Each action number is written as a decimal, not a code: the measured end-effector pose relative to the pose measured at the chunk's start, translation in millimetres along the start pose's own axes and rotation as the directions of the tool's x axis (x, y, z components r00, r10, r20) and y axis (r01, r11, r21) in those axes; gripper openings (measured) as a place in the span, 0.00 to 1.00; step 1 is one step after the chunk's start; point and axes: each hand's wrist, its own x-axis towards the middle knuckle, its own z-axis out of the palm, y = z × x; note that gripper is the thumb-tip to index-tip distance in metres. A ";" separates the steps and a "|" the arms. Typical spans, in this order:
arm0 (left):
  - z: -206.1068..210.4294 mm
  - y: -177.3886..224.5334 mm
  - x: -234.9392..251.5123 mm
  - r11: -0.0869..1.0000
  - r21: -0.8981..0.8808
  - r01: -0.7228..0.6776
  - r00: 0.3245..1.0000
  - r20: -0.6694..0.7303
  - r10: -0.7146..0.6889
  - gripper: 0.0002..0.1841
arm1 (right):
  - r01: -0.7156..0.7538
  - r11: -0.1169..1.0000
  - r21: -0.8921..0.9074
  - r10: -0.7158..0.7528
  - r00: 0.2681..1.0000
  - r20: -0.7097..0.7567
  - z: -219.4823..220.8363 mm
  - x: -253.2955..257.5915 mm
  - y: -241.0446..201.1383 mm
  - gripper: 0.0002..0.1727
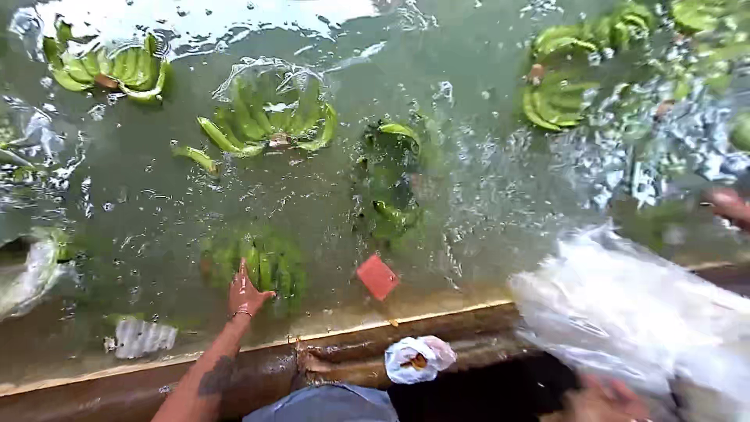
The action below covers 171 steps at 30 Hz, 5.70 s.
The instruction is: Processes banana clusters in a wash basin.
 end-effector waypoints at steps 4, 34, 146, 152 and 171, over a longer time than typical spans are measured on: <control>2.8 20.1 -3.9 0.994 -0.067 0.085 0.996 -0.007 -0.085 0.66 | 0.240 0.970 -0.037 -0.191 0.850 0.491 100.2 -72.6 -64.5 0.28; -46.2 42.1 67.6 0.443 -0.853 0.277 0.935 0.133 -0.329 0.38 | 0.886 0.463 0.032 -0.069 0.000 0.998 255.0 -250.8 -313.8 0.25; 12.9 -7.4 3.9 0.829 -0.549 -0.106 0.994 -0.085 0.071 0.50 | 0.350 0.935 -0.059 -0.063 0.329 0.942 389.7 -252.9 -196.5 0.32; 47.7 9.8 2.7 0.612 -0.791 -0.003 0.980 -0.124 -0.155 0.53 | 0.359 0.923 0.141 -0.058 -0.231 0.971 291.9 -240.3 -167.3 0.29; 36.2 52.9 -0.7 -0.104 -0.905 0.413 0.911 0.409 0.053 0.24 | 0.687 0.704 -0.179 -0.147 0.388 0.910 325.9 -188.2 -225.3 0.24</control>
